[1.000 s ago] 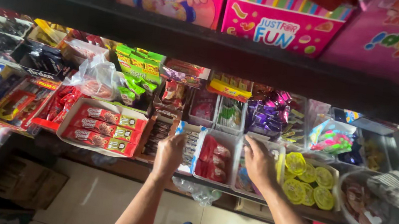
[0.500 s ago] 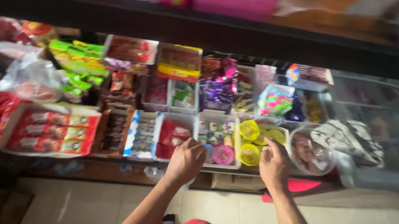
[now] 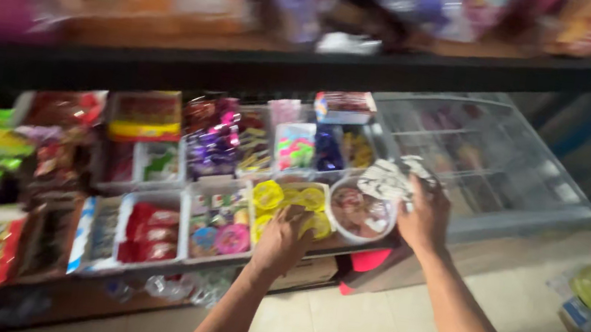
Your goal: The person wipes various packaged food boxes, bags of candy, and small plastic jars with a cloth before placing them onto store shelves or back into their designated spots.
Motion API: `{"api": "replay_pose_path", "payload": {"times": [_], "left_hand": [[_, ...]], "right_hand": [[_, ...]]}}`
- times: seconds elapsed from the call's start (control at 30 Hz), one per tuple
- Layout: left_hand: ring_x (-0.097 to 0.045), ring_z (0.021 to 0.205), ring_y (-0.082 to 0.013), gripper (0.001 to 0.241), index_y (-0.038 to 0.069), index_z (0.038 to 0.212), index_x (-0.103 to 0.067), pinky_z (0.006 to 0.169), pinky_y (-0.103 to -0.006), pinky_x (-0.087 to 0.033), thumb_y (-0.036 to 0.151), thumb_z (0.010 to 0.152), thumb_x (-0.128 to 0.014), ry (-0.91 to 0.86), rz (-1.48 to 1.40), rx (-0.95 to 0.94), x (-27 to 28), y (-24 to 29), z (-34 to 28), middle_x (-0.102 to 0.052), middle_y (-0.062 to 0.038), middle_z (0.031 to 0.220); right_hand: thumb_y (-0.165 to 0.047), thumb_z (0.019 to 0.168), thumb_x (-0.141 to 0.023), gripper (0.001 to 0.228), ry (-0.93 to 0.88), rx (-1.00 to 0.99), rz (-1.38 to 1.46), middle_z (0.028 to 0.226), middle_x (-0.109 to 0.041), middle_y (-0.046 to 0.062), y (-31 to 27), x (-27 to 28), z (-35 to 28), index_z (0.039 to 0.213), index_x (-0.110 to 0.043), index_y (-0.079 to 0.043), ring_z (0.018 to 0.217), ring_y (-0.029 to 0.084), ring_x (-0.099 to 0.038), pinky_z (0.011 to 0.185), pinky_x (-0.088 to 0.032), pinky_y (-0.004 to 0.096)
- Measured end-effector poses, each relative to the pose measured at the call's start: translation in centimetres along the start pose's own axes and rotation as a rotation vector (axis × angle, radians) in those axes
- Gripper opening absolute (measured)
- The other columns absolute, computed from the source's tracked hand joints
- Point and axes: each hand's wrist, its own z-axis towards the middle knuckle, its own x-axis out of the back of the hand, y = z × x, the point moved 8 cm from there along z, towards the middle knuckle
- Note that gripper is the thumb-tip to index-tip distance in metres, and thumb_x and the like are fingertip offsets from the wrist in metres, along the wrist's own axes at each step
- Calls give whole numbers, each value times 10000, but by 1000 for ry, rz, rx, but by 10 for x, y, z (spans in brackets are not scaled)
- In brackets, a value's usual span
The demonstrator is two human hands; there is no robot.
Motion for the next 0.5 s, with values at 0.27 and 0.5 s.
{"api": "replay_pose_path", "payload": {"times": [0.27, 0.5], "left_hand": [[-624, 1099, -399, 220, 58, 981, -742, 918, -493, -522, 135, 779, -704, -225, 213, -286, -86, 28, 21, -662, -188, 1188], [-606, 1094, -392, 211, 81, 956, -741, 880, -478, -550, 83, 751, -691, -261, 183, -421, -124, -3, 30, -669, -171, 1158]], "right_hand": [[-115, 821, -677, 705, -423, -88, -108, 1563, -332, 339, 99, -111, -23, 1469, -586, -378, 1138, 487, -582, 933, -495, 559], [-187, 884, -679, 143, -363, -286, 121, 980, -737, 171, 145, -129, -56, 847, -754, -71, 922, 380, -714, 828, -555, 485]]}}
